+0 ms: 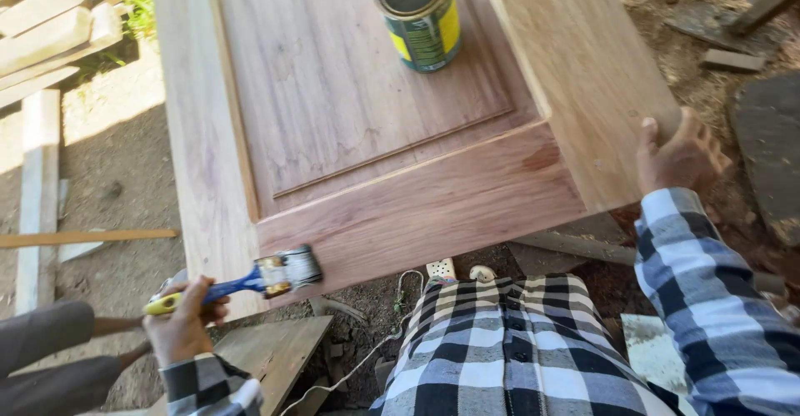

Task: Applying varnish or stain to a large wooden door using a paint brush in a workshop.

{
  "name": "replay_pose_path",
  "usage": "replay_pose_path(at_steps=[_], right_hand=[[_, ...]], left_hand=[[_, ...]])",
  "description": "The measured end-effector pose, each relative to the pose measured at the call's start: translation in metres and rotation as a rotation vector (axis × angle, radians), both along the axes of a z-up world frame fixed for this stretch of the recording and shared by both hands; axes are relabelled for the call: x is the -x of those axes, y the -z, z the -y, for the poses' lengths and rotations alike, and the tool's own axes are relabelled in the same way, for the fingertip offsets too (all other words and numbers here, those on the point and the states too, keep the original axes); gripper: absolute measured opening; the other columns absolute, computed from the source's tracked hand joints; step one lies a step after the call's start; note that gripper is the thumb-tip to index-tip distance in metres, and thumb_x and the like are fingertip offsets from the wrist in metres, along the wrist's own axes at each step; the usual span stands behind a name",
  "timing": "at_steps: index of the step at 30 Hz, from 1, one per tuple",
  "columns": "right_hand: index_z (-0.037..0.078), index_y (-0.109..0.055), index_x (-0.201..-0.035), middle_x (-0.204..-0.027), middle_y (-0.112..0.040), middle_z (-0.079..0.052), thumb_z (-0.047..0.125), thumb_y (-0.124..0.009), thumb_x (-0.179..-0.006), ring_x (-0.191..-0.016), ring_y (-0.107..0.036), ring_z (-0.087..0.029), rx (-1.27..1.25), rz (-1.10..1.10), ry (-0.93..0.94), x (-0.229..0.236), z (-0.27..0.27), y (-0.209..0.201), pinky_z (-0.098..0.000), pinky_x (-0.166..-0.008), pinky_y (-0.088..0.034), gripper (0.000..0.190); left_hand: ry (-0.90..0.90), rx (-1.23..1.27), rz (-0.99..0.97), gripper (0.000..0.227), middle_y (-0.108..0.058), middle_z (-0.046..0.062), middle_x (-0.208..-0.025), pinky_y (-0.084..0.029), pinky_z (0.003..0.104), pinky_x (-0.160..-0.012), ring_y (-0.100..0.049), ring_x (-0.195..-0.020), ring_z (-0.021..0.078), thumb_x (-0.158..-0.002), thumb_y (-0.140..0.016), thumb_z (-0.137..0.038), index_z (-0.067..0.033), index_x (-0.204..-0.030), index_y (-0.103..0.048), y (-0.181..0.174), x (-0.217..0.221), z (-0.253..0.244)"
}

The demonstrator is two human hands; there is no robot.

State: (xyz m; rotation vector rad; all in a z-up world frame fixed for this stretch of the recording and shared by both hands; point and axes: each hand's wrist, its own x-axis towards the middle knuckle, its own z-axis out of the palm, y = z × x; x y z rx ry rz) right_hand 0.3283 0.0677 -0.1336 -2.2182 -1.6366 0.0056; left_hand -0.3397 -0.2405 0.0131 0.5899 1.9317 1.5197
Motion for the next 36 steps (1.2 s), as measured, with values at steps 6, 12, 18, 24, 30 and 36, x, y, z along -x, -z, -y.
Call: replay_pose_path(at_steps=[6, 12, 18, 24, 30, 36], right_hand=[[0.007, -0.059, -0.144, -0.134, -0.066, -0.024, 0.050, -0.065, -0.108, -0.119, -0.061, -0.043, -0.023, 0.009, 0.018, -0.007, -0.004, 0.017, -0.0620, -0.102, -0.038, 0.056], [0.006, -0.060, -0.141, -0.132, -0.067, -0.023, 0.048, -0.066, -0.108, -0.120, -0.061, -0.041, -0.086, 0.094, 0.035, -0.013, -0.003, 0.019, -0.0614, -0.102, -0.036, 0.054], [0.004, -0.059, -0.143, -0.133, -0.066, -0.024, 0.048, -0.065, -0.108, -0.118, -0.061, -0.042, -0.035, -0.022, 0.018, -0.011, -0.005, 0.017, -0.0604, -0.099, -0.038, 0.056], [0.007, -0.063, -0.137, -0.129, -0.071, -0.020, 0.045, -0.067, -0.108, -0.114, -0.066, -0.040, -0.093, 0.130, 0.037, -0.024, -0.006, 0.047, -0.0581, -0.105, -0.039, 0.048], [0.006, -0.063, -0.131, -0.124, -0.072, -0.019, 0.037, -0.066, -0.102, -0.112, -0.068, -0.035, -0.144, 0.251, 0.005, -0.024, -0.001, 0.045, -0.0536, -0.097, -0.047, 0.043], [-0.002, -0.056, -0.140, -0.122, -0.071, -0.025, 0.024, -0.060, -0.107, -0.108, -0.071, -0.039, -0.163, -0.157, -0.048, -0.025, -0.002, 0.062, -0.0488, -0.089, -0.058, 0.043]], left_hand=[[-0.115, -0.125, -0.263, 0.016, -0.065, 0.008, -0.071, -0.042, 0.022, -0.039, -0.057, -0.049, 0.0088, -0.103, -0.074, -0.017, -0.0051, -0.094, -0.067, -0.030, -0.038, -0.041], [0.145, -0.536, 0.054, 0.012, -0.063, 0.000, -0.066, -0.042, 0.019, -0.035, -0.059, -0.048, 0.0060, -0.093, -0.079, -0.013, -0.0114, -0.095, -0.067, 0.053, -0.204, -0.174], [0.429, -0.339, 0.279, 0.019, -0.065, 0.003, -0.063, -0.047, 0.021, -0.033, -0.059, -0.046, 0.0071, -0.095, -0.074, -0.024, -0.0103, -0.088, -0.063, 0.059, -0.301, -0.237], [0.364, -0.190, 0.301, 0.015, -0.065, 0.004, -0.063, -0.043, 0.021, -0.033, -0.058, -0.044, 0.0083, -0.094, -0.078, -0.019, -0.0072, -0.091, -0.069, 0.077, -0.193, -0.196], [0.133, -0.208, 0.259, 0.014, -0.066, 0.004, -0.064, -0.045, 0.022, -0.036, -0.061, -0.047, 0.0092, -0.092, -0.079, -0.018, -0.0107, -0.088, -0.068, 0.087, -0.013, -0.095], [-0.110, -0.090, -0.163, 0.015, -0.067, 0.007, -0.070, -0.048, 0.023, -0.040, -0.062, -0.051, 0.0102, -0.095, -0.078, -0.014, -0.0099, -0.088, -0.065, -0.004, 0.062, -0.034]])
